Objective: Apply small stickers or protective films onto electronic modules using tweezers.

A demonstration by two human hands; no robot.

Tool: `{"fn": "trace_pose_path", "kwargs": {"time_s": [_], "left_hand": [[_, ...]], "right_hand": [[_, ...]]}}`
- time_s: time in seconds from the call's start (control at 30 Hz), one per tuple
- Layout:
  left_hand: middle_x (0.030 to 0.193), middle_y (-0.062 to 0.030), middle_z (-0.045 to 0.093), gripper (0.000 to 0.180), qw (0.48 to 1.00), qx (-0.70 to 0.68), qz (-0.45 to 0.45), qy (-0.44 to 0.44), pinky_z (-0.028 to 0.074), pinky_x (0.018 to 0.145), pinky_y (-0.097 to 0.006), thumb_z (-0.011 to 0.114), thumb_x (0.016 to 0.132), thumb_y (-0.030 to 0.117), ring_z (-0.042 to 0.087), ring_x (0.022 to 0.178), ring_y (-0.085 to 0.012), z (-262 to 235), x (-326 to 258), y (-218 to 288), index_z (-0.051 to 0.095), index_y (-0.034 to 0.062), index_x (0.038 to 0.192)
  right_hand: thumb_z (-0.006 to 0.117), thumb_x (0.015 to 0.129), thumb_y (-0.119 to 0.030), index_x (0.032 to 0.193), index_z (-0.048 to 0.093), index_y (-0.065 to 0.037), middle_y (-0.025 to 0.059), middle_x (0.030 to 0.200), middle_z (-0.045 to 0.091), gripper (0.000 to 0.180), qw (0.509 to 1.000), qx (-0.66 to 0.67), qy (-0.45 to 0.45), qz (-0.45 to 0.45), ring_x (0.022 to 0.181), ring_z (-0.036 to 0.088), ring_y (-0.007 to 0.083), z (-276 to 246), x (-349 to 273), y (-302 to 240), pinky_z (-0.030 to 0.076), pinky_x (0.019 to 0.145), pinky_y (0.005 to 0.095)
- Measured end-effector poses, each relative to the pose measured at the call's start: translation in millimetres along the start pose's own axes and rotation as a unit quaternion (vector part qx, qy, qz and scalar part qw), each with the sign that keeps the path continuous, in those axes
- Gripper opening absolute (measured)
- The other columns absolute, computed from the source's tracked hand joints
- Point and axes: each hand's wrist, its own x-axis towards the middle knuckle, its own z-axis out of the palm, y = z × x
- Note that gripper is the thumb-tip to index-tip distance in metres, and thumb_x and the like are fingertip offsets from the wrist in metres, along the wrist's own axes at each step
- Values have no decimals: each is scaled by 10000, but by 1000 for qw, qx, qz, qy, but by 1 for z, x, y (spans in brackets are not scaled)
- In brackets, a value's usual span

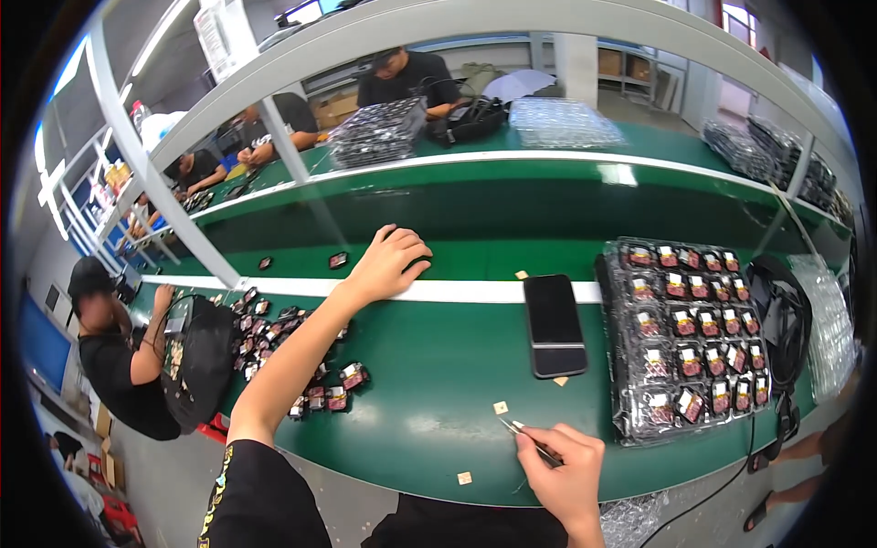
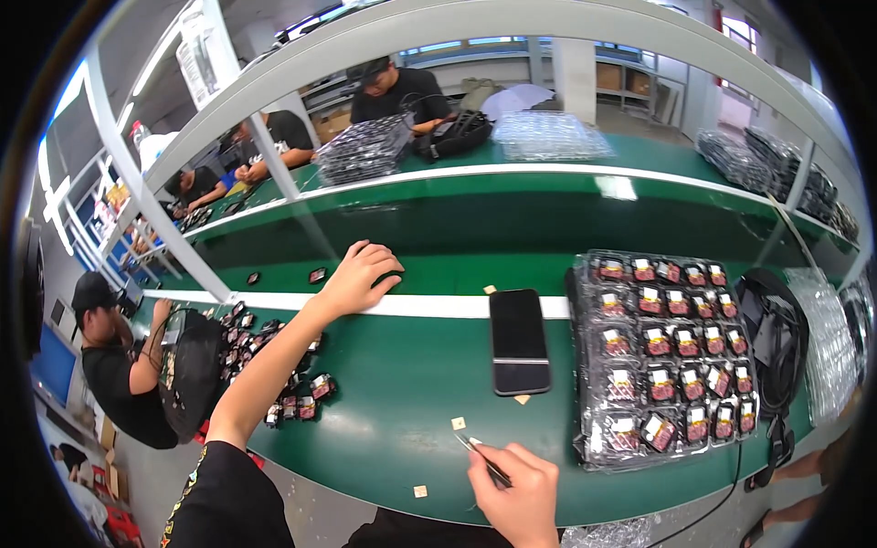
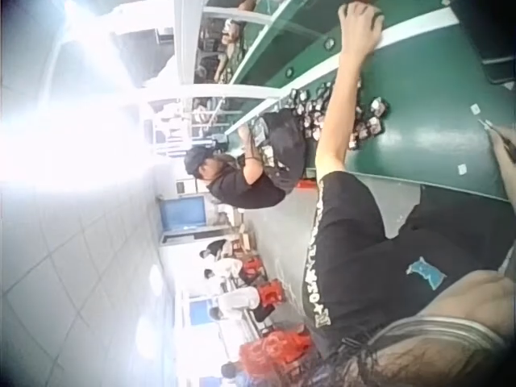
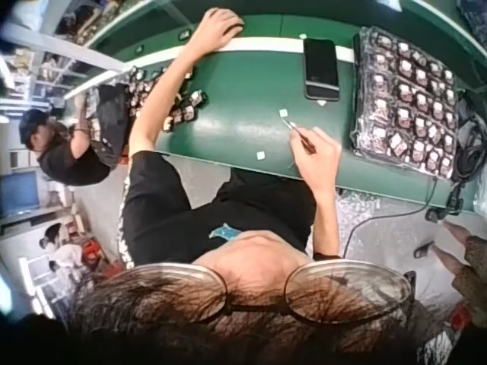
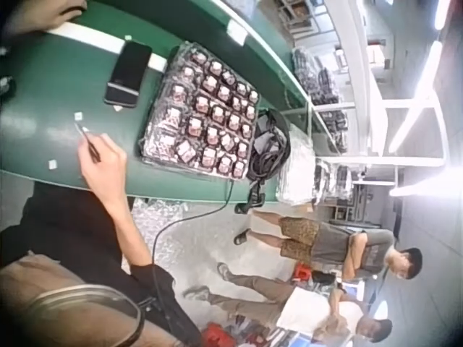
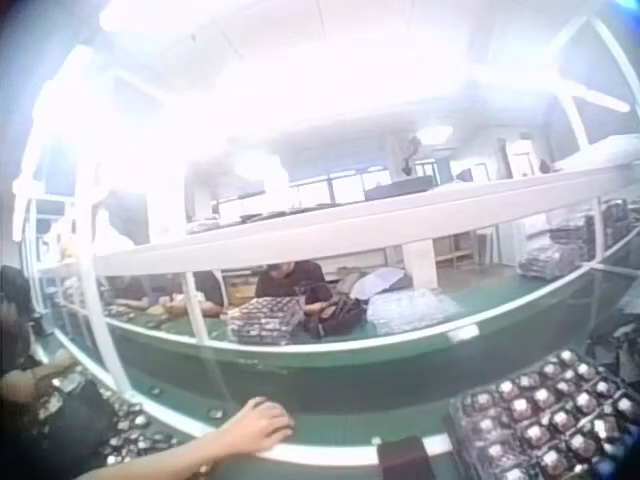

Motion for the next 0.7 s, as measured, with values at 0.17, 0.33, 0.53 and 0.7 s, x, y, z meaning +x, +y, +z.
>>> {"fn": "trace_pose_path", "kwargs": {"time_s": [0.17,0.33,0.53,0.7], "left_hand": [[1251,-102,732,192,998,2,-63,21,547,1082,-467,732,1025,176,668,1275,-336,-11,-44,-36,756,65,1180],[1183,-119,689,264,986,-45,-160,-11,548,1062,-464,764,1014,246,658,1277,-370,-23,-53,-45,737,101,1233],[1367,-135,704,558,989,-59,-124,62,497,1159,-489,792,999,428,622,1339,-383,-1,-37,-58,680,112,1445],[1336,-111,707,474,983,-83,-153,54,511,1143,-446,745,1035,419,647,1308,-337,11,-22,-58,725,96,1381]], "right_hand": [[850,866,5,977,850,31,62,667,671,114,1000,-26,2,16,559,597,103,3,2,-7,421,530,272],[852,867,-1,970,849,32,57,658,659,109,999,-42,12,22,552,575,94,2,3,-8,397,526,267],[850,872,-6,967,849,34,52,647,648,104,999,-38,1,15,547,552,89,6,4,-10,379,529,268],[847,878,-8,964,848,37,46,640,627,97,998,-42,9,37,544,531,87,5,3,-13,356,527,272]]}}
